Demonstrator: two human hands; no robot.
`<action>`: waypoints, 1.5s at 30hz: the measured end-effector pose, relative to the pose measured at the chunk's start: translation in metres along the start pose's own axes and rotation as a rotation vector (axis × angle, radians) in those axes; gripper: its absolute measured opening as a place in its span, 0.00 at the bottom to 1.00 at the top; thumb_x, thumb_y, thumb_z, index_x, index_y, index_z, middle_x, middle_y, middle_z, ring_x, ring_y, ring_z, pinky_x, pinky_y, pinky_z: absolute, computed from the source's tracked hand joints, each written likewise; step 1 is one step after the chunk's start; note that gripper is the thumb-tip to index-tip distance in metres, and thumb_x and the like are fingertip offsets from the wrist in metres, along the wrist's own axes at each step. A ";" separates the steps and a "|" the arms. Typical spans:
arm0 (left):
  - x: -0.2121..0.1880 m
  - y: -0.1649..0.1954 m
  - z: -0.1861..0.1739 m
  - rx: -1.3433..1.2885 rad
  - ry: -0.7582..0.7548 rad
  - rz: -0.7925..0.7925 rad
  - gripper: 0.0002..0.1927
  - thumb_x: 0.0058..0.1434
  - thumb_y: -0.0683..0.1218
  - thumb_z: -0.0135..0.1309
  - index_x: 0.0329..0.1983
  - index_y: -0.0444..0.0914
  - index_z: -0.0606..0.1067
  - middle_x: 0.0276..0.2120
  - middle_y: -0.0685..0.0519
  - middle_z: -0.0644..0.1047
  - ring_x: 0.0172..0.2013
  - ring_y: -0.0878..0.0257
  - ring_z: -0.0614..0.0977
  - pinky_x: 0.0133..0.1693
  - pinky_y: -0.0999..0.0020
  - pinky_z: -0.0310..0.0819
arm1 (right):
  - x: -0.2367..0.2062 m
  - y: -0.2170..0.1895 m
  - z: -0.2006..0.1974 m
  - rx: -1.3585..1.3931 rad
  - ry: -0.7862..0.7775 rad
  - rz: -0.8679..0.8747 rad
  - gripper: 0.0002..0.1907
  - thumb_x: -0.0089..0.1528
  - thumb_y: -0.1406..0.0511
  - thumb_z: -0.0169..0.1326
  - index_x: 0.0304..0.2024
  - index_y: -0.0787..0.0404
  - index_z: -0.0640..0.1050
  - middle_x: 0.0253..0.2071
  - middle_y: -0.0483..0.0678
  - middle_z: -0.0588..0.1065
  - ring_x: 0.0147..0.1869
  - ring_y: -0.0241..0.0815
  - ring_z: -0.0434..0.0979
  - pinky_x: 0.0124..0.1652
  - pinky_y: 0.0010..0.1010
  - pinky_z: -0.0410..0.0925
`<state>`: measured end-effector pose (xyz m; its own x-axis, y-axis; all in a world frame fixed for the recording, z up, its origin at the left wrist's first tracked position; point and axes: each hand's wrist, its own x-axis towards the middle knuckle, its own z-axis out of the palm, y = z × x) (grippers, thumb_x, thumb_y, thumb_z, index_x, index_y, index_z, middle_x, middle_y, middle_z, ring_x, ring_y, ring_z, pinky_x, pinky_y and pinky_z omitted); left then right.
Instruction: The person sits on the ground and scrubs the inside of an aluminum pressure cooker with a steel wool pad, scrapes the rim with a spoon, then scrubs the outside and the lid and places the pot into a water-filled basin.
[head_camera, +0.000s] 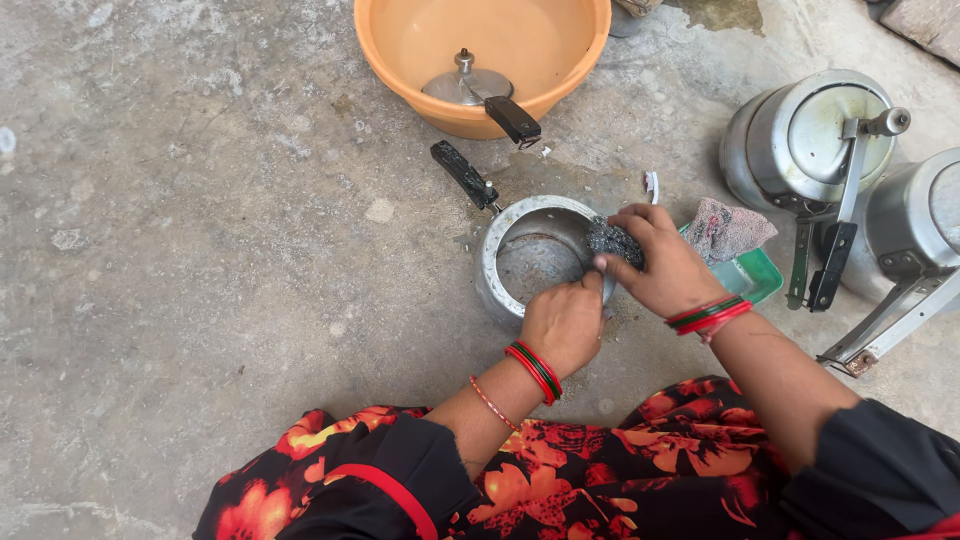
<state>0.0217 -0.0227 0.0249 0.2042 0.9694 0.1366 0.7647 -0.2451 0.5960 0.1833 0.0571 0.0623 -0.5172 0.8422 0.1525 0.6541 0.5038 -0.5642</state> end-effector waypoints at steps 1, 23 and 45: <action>0.001 -0.002 0.001 0.012 0.004 0.012 0.15 0.54 0.41 0.59 0.43 0.32 0.71 0.30 0.41 0.81 0.35 0.45 0.84 0.39 0.52 0.79 | -0.005 0.001 -0.001 -0.022 -0.026 0.005 0.29 0.57 0.61 0.64 0.57 0.68 0.73 0.57 0.64 0.69 0.57 0.63 0.73 0.53 0.45 0.68; 0.008 -0.009 -0.005 0.018 -0.010 -0.006 0.20 0.53 0.38 0.57 0.49 0.31 0.70 0.31 0.39 0.81 0.34 0.44 0.85 0.36 0.50 0.79 | 0.015 -0.026 -0.005 -0.020 0.104 0.059 0.20 0.60 0.64 0.63 0.54 0.61 0.79 0.52 0.58 0.75 0.54 0.60 0.77 0.52 0.43 0.70; 0.012 -0.021 -0.001 0.103 -0.018 0.032 0.13 0.56 0.37 0.52 0.46 0.33 0.71 0.30 0.41 0.82 0.33 0.46 0.85 0.35 0.52 0.79 | 0.002 -0.022 -0.011 -0.039 -0.091 0.121 0.25 0.55 0.69 0.61 0.55 0.61 0.75 0.53 0.56 0.73 0.56 0.60 0.76 0.52 0.43 0.69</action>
<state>0.0074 -0.0062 0.0142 0.2399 0.9607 0.1399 0.8161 -0.2776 0.5068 0.1736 0.0496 0.0842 -0.4802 0.8771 0.0104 0.7347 0.4087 -0.5414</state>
